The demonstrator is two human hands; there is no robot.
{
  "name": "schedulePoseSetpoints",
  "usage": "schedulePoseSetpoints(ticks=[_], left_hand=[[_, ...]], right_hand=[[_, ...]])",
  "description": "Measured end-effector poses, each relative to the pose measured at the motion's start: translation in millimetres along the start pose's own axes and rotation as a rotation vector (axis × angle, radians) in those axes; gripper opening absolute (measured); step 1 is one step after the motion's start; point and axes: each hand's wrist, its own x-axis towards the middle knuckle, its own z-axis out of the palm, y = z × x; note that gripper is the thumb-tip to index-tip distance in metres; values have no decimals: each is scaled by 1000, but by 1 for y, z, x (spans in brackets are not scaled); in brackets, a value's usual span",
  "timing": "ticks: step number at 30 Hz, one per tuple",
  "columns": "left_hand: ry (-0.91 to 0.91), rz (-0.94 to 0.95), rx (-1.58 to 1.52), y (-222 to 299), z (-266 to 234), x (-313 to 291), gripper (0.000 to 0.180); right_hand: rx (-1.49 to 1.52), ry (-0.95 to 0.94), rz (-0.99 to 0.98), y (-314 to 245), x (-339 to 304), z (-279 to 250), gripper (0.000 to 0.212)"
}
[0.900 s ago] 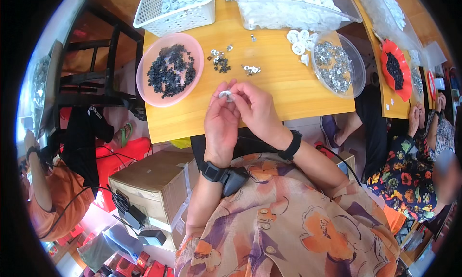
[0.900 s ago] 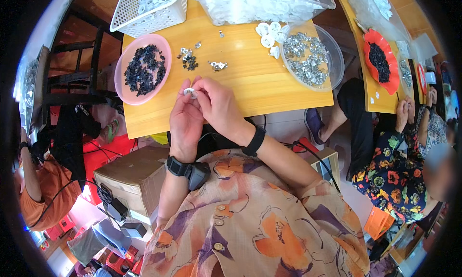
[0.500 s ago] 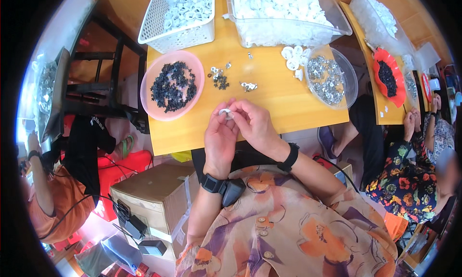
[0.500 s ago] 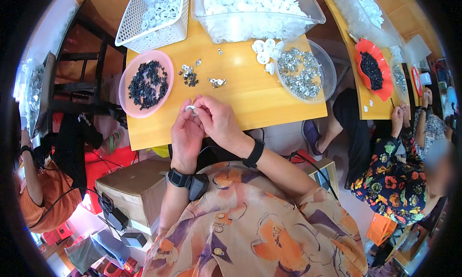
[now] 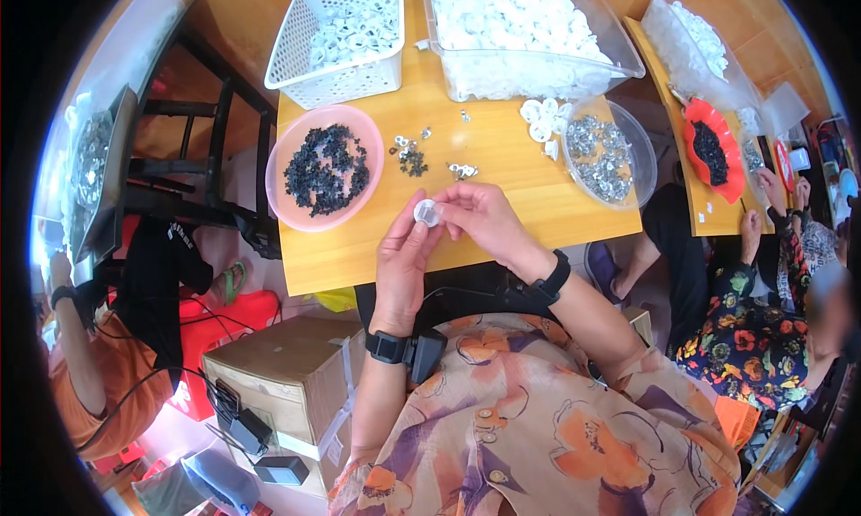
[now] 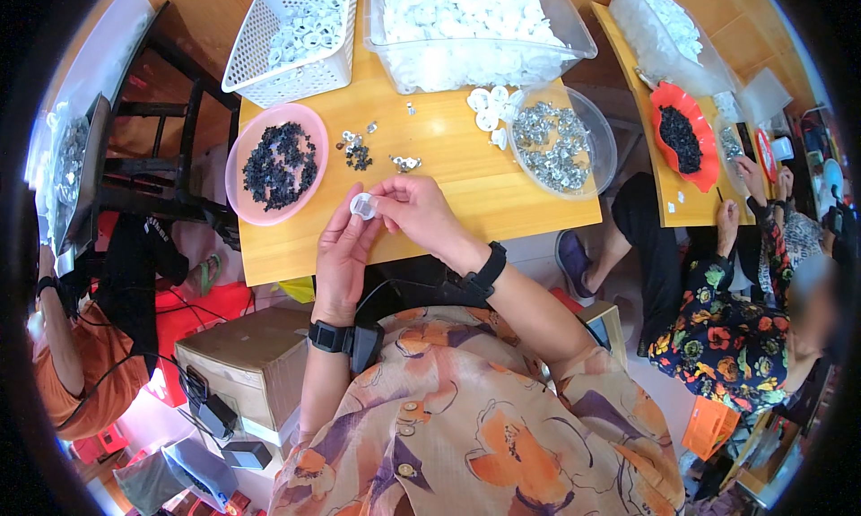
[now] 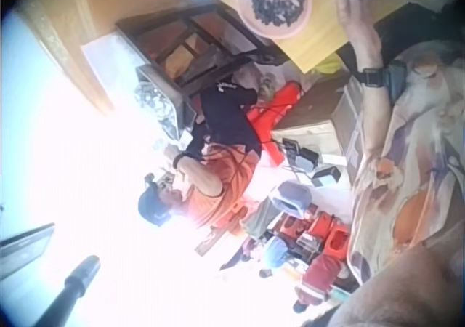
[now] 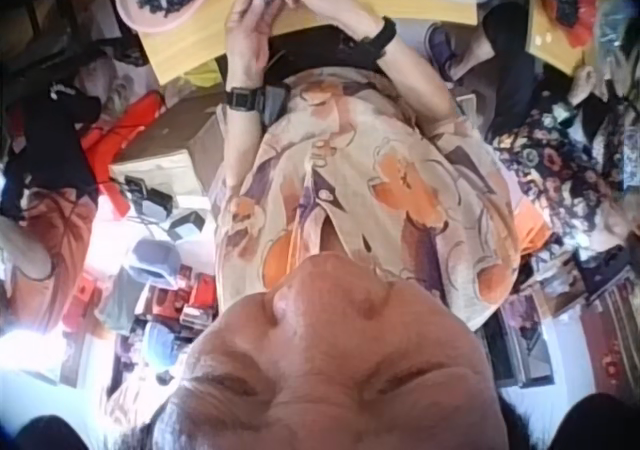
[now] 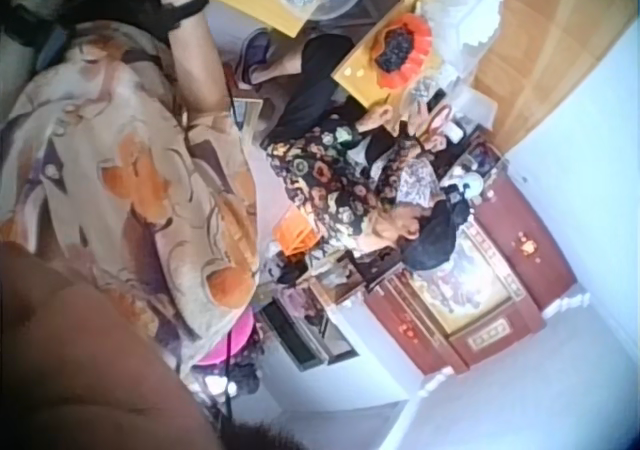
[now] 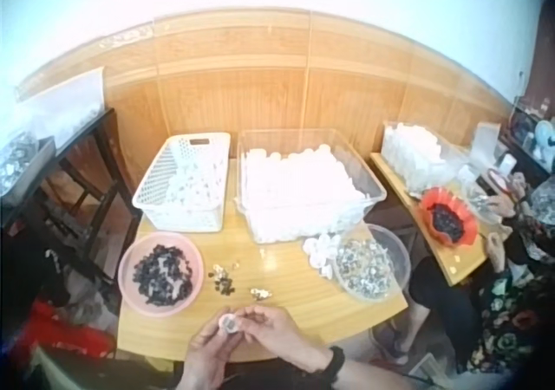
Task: Assembling small plastic and metal components at a workbench.
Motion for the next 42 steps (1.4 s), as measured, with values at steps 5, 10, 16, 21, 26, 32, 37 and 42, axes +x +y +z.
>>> schedulePoseSetpoints(ticks=[5,10,16,21,26,32,37,42], left_hand=[[83,2,-107,0,-11,6,44],[37,14,-213,0,-22,6,45],[-11,26,-256,-1,-28,7,46],[-24,23,-278,-1,-27,6,46],[6,20,-284,1,-24,6,35],[28,-3,-221,-1,-23,8,17],[78,-24,-152,-2,-18,9,16],[114,-37,-94,0,-11,9,16]], right_hand=[[-201,31,16,-2,16,-13,22],[-569,184,-89,-6,37,-36,25],[-991,205,-339,-9,54,-20,15],[-1133,241,-340,-10,58,-2,16],[-1161,209,-309,-8,61,1,12],[-1275,172,-332,-1,55,-5,10],[-1526,98,-410,-2,46,-5,8],[-1378,107,-366,0,46,-15,9]])
